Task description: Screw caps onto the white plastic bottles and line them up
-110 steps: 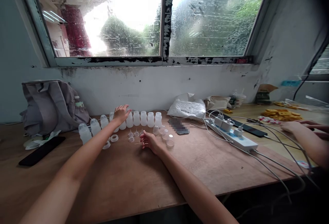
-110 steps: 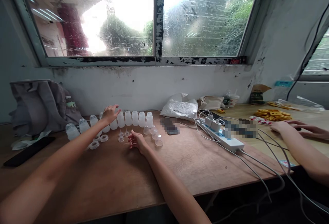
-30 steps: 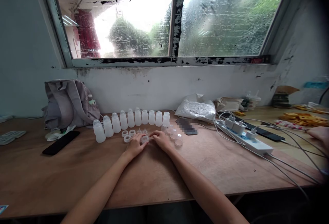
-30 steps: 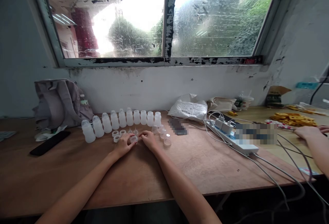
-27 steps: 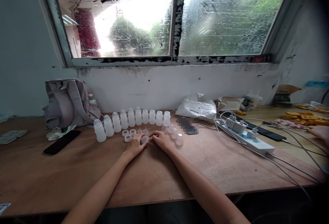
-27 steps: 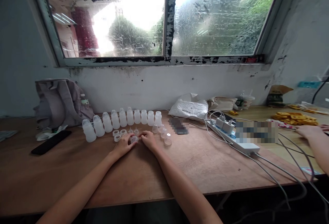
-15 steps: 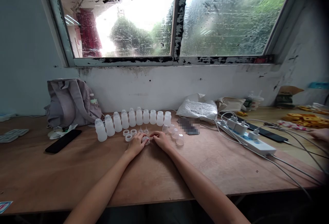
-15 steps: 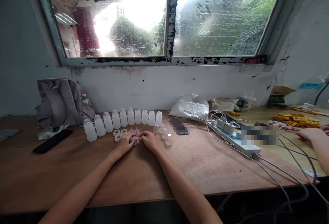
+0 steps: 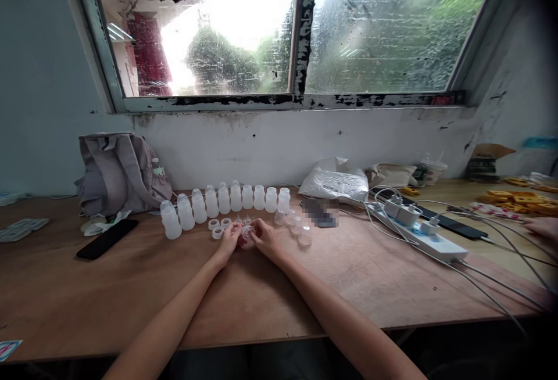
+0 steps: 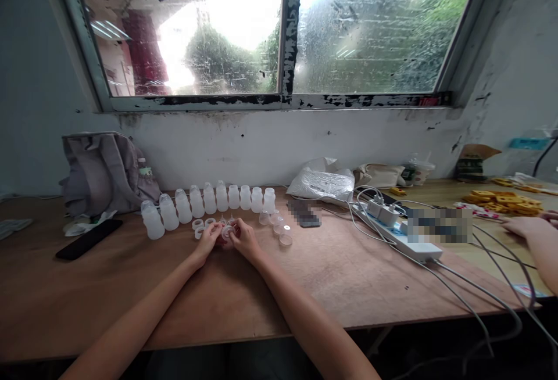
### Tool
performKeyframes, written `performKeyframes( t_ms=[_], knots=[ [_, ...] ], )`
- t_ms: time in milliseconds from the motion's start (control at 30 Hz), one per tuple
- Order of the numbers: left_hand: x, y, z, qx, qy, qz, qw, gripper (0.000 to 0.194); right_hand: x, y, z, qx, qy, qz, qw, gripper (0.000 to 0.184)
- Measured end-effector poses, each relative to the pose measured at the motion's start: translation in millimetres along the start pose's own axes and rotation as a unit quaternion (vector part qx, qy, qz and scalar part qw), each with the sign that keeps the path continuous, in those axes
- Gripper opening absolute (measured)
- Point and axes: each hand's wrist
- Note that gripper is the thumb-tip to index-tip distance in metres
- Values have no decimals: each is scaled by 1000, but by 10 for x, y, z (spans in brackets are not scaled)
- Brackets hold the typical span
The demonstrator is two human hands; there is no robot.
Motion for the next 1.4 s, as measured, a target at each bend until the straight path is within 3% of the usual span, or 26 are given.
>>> performKeyframes(
  t_ms=[133, 300, 733, 900, 1000, 1100, 1233, 1300, 1400],
  knots=[
    [-60, 41, 15, 16, -27, 28, 999, 30, 12, 13, -9, 4, 11, 46, 999, 6],
    [-134, 83, 21, 43, -59, 39, 997, 29, 21, 15, -23, 10, 5, 92, 996, 10],
    [-143, 84, -8, 82, -77, 65, 992, 24, 48, 23, 99, -24, 37, 100, 994, 14],
    [-171, 116, 36, 6, 4, -20, 1000, 35, 40, -14, 31, 3, 41, 93, 995, 10],
    [-159, 117, 45, -27, 5, -66, 997, 43, 36, -67, 14, 8, 39, 78, 996, 9],
    [-129, 101, 31, -27, 2, -42, 999, 33, 6, -118, 26, 11, 16, 65, 998, 9],
    [-63, 89, -12, -47, 96, -1, 994, 34, -2, -85, 77, 28, -7, 58, 998, 21],
    [-28, 97, -42, -54, 134, 13, 989, 35, 101, -8, 119, -6, -7, 45, 999, 30],
    [10, 119, -90, -59, 158, 23, 985, 37, 474, 121, 195, -121, -20, 8, 992, 45]
  ],
)
Point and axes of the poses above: each hand's wrist, its own x-axis towards the middle knuckle, its own z-axis out of the palm, y = z × x, and after that the axes turned 11 degrees about y, right-handed
